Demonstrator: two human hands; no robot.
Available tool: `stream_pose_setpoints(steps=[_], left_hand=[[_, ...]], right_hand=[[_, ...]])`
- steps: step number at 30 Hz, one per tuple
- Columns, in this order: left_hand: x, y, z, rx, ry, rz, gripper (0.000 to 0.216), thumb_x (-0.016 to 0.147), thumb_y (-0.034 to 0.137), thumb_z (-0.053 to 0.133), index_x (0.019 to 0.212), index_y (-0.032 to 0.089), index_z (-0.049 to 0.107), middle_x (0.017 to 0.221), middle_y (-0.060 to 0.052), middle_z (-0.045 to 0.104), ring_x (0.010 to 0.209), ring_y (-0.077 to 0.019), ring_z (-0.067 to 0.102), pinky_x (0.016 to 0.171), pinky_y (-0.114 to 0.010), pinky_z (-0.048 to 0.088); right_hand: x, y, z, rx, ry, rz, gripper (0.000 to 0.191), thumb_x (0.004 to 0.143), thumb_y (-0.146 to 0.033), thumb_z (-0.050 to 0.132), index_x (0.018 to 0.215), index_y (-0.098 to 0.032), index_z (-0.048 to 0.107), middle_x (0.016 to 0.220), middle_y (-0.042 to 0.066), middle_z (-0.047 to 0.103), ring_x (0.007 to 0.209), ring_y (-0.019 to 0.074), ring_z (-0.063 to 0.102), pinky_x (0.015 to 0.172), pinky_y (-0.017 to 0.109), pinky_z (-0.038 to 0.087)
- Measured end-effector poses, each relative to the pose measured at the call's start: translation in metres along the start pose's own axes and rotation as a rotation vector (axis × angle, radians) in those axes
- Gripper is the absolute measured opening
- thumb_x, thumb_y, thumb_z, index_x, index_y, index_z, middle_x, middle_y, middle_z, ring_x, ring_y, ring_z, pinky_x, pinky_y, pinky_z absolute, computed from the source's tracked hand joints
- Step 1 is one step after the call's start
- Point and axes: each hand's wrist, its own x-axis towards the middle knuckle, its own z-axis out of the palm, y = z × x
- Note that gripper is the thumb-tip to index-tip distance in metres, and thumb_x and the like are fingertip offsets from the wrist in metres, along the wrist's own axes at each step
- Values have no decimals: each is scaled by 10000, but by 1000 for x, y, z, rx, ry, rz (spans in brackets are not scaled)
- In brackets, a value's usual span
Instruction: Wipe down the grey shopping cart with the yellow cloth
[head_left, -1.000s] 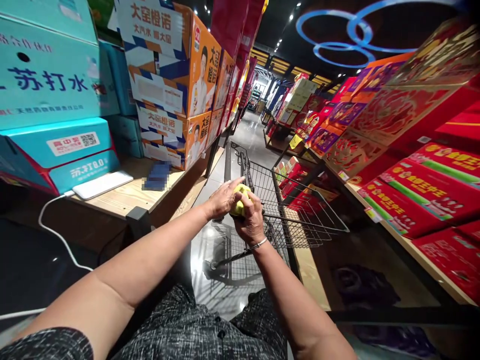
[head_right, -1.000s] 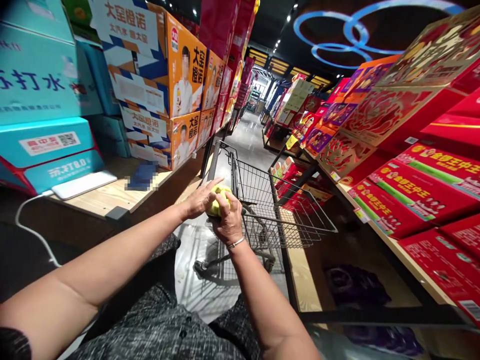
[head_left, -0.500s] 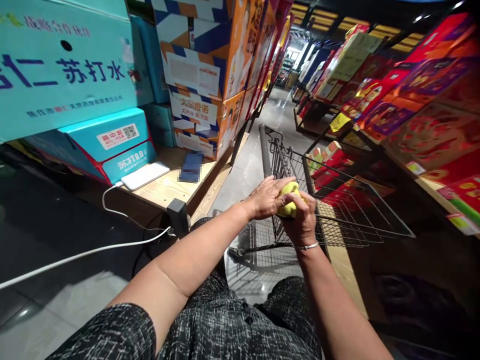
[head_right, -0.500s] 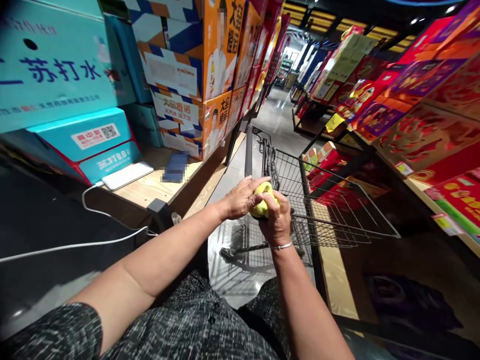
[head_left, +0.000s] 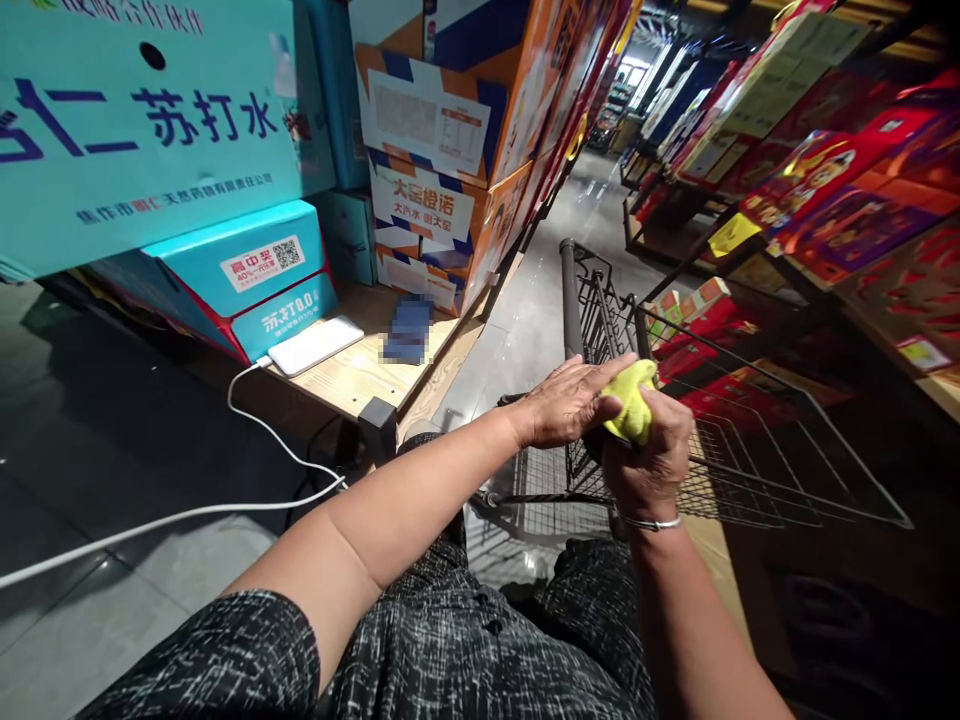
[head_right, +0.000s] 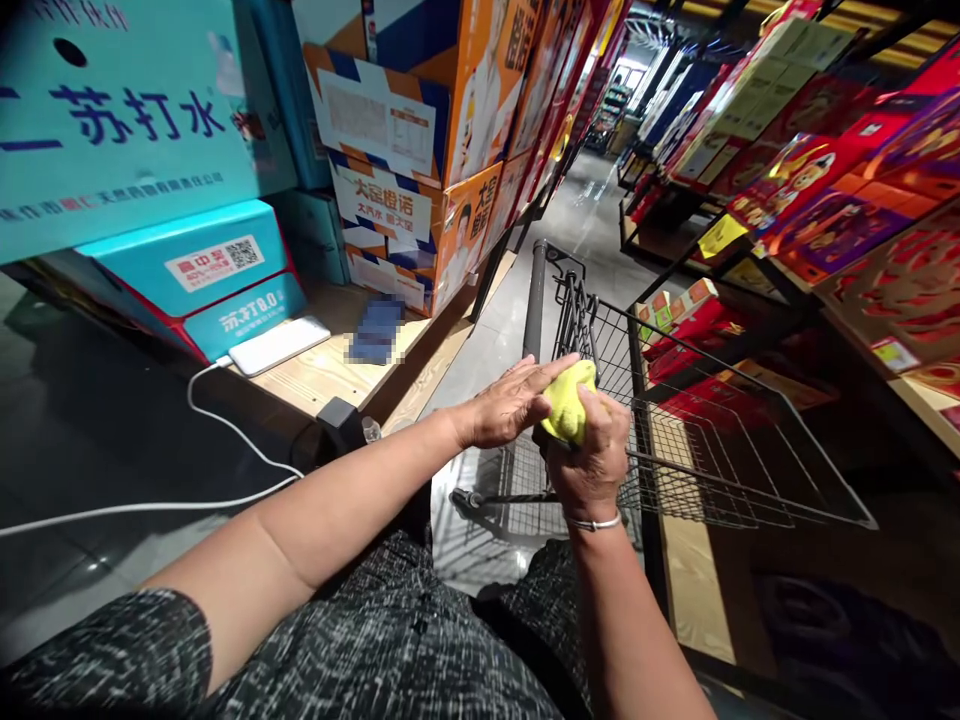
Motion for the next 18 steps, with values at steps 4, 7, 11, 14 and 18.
stream_pose_setpoints(steps=[4, 7, 11, 14, 18], left_hand=[[-2, -6, -7, -116, 91, 25, 1067, 840, 846, -15, 1590, 105, 151, 1450, -174, 530, 1394, -274, 441, 1241, -492, 139], [-3, -7, -14, -179, 104, 47, 1104, 841, 850, -4, 1579, 46, 165, 1379, -206, 582, 1350, -284, 480, 1214, -477, 216], [-2, -1, -20, -29, 29, -46, 877, 955, 697, -50, 1530, 169, 348, 1364, -101, 618, 1340, -232, 496, 1236, -477, 118], [0, 1, -20, 85, 14, -68, 889, 971, 665, -61, 1384, 168, 550, 1384, -88, 603, 1346, -219, 491, 1241, -451, 98], [-1, -2, -18, 105, 54, -37, 978, 945, 679, -111, 1274, 159, 650, 1386, -97, 595, 1354, -214, 479, 1240, -418, 126]], right_hand=[[-4, -8, 8, -35, -43, -138, 364, 835, -259, 698, 1181, -308, 597, 1245, 80, 513, 1140, 257, 560, 937, 441, 484], [-12, 1, 11, -42, -34, -343, 300, 822, -187, 720, 1071, -338, 651, 1241, 34, 514, 1229, 259, 505, 1002, 443, 450], [-26, 39, 0, -107, -50, -524, 302, 814, -152, 725, 1045, -339, 673, 1201, 33, 556, 1244, 267, 471, 1064, 481, 402], [-45, 74, -16, -128, -81, -515, 296, 828, -105, 674, 1033, -317, 662, 1183, 45, 565, 1204, 249, 496, 1003, 434, 457], [-61, 91, -25, -149, -121, -482, 328, 822, -74, 632, 1047, -312, 657, 1167, 58, 562, 1152, 238, 529, 915, 379, 506]])
